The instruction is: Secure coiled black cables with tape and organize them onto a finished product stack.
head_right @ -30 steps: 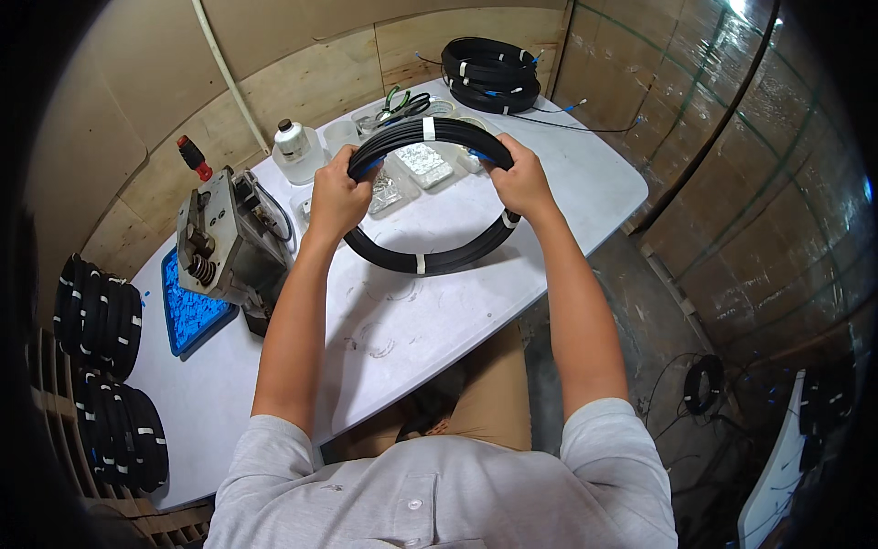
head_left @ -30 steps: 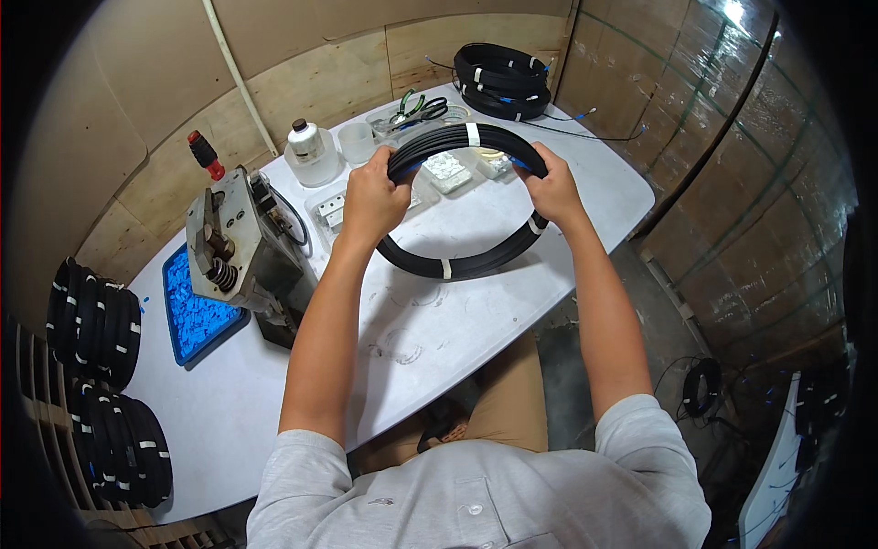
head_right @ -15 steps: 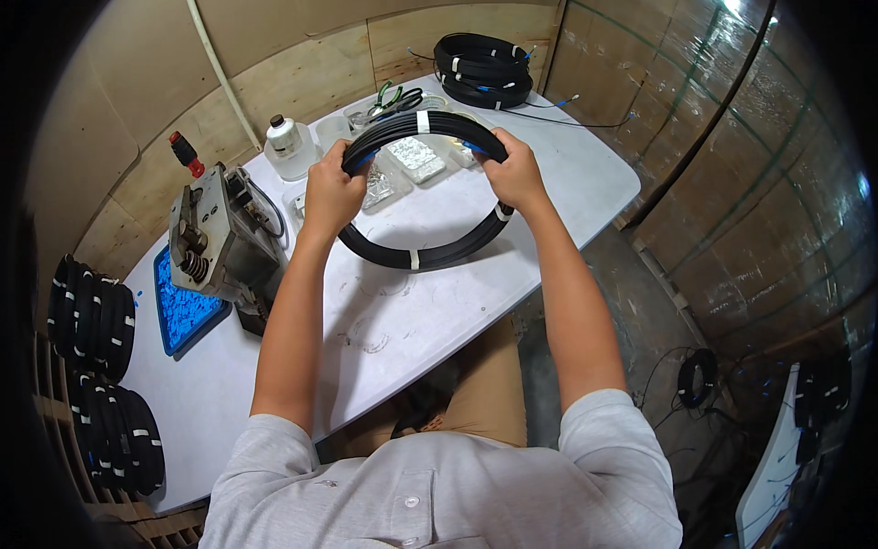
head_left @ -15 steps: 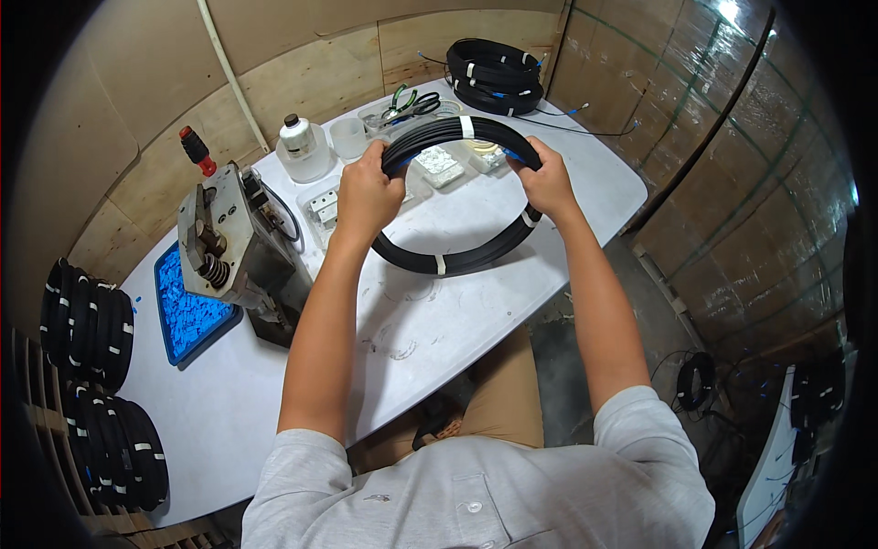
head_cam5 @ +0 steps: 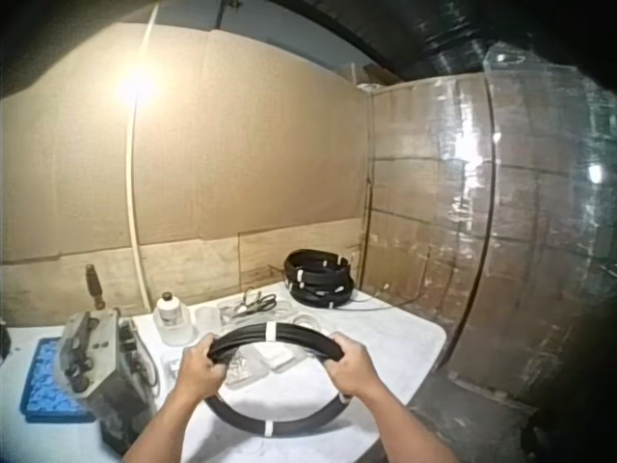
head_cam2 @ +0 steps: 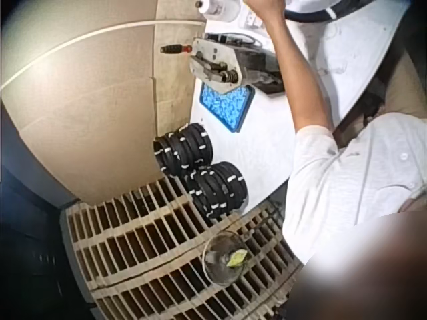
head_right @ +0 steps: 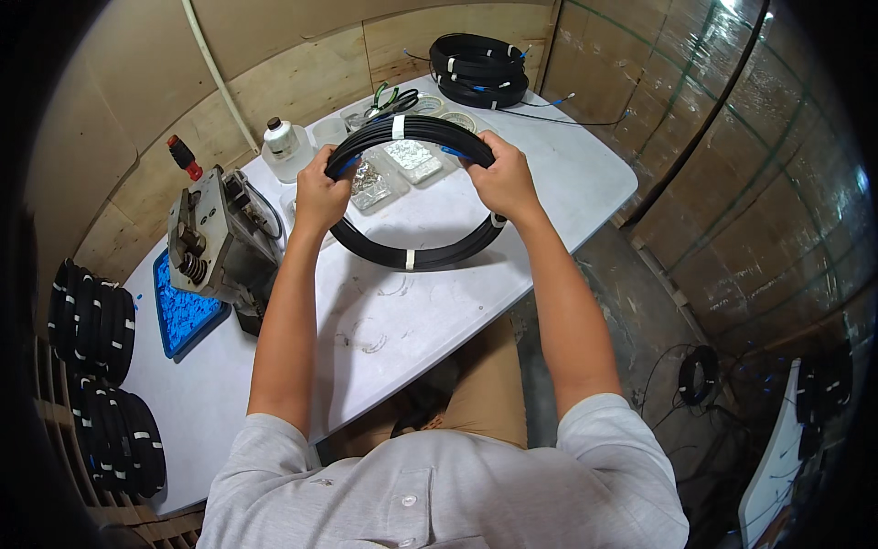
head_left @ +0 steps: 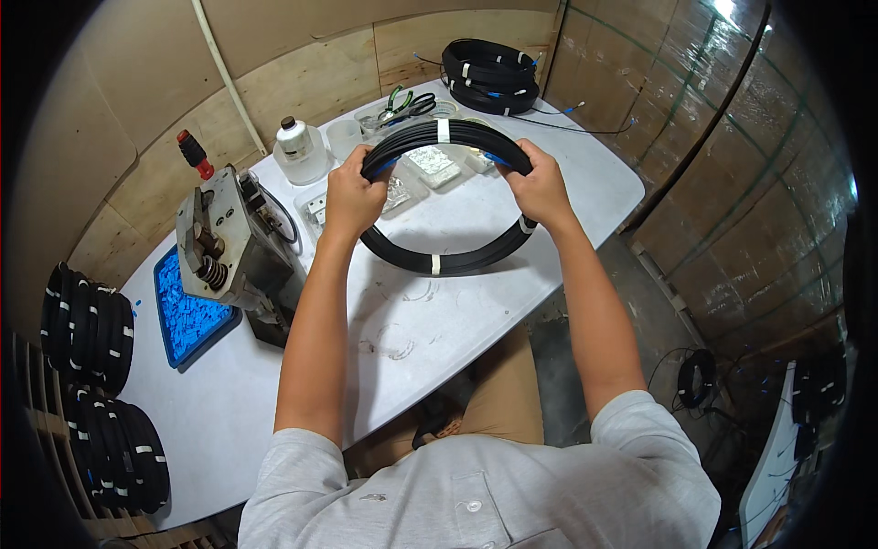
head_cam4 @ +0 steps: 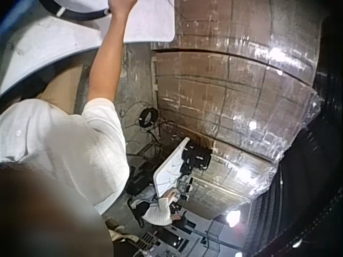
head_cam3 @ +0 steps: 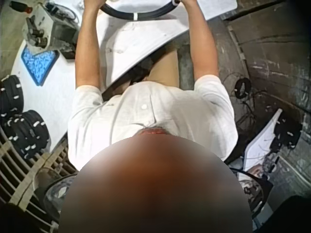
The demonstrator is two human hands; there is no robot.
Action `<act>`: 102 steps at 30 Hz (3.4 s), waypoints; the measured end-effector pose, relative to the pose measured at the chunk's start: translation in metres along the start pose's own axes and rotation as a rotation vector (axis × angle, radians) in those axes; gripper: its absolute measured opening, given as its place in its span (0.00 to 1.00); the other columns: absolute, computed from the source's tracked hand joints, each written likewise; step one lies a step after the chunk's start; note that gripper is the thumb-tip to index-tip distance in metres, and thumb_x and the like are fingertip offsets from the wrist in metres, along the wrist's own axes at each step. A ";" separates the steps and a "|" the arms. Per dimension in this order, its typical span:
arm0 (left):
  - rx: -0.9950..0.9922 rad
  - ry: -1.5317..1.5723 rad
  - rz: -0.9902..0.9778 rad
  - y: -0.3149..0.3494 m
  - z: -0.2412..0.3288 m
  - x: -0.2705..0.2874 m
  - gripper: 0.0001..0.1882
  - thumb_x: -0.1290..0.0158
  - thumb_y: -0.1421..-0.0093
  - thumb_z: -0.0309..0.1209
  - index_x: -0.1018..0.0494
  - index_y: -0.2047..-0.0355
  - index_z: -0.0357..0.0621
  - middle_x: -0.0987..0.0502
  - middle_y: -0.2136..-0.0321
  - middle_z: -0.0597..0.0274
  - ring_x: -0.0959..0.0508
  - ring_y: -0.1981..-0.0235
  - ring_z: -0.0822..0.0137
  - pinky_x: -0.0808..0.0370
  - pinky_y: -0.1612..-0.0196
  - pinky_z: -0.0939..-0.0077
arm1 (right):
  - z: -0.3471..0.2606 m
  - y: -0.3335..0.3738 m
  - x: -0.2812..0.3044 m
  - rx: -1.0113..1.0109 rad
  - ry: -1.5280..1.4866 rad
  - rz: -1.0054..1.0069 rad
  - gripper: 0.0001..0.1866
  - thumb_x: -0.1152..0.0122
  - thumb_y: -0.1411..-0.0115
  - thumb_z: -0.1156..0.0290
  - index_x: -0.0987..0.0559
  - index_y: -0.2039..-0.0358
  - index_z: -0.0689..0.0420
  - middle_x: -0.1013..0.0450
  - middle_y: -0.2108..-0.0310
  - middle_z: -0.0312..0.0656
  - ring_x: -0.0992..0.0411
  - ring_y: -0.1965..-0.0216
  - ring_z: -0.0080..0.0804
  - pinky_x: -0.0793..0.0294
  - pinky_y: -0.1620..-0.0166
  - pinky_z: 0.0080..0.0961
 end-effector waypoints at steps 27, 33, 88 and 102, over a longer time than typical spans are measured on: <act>-0.014 -0.138 -0.075 -0.008 0.032 0.016 0.10 0.40 0.45 0.29 0.24 0.69 0.33 0.22 0.77 0.45 0.23 0.77 0.55 0.28 0.69 0.65 | -0.032 -0.034 -0.003 0.212 0.035 -0.274 0.20 0.26 0.50 0.70 0.21 0.56 0.57 0.21 0.69 0.43 0.23 0.68 0.32 0.24 0.61 0.28; -0.007 -0.008 -0.163 -0.015 0.006 0.026 0.07 0.41 0.43 0.27 0.25 0.70 0.33 0.30 0.84 0.61 0.36 0.80 0.73 0.36 0.75 0.72 | -0.049 -0.020 -0.019 0.112 0.187 -0.179 0.12 0.30 0.47 0.69 0.21 0.64 0.58 0.22 0.75 0.49 0.23 0.74 0.41 0.27 0.68 0.33; -0.071 -0.106 -0.027 -0.003 0.053 0.032 0.13 0.38 0.50 0.31 0.24 0.66 0.38 0.19 0.73 0.44 0.17 0.70 0.47 0.23 0.66 0.60 | -0.036 -0.017 -0.008 0.144 -0.017 -0.239 0.25 0.31 0.46 0.73 0.24 0.47 0.55 0.20 0.56 0.46 0.21 0.60 0.32 0.24 0.54 0.26; 0.063 0.005 0.026 -0.002 0.016 0.023 0.09 0.41 0.48 0.25 0.23 0.66 0.36 0.18 0.72 0.46 0.17 0.70 0.52 0.24 0.65 0.66 | -0.032 -0.013 -0.008 0.213 -0.106 -0.216 0.27 0.43 0.42 0.85 0.26 0.42 0.51 0.22 0.51 0.41 0.25 0.54 0.29 0.27 0.48 0.23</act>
Point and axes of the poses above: each hand's wrist, its own y-axis away from the middle knuckle, its own x-axis out of the back of the hand, z = x × y, the point moved 2 cm from there along -y, towards the middle knuckle
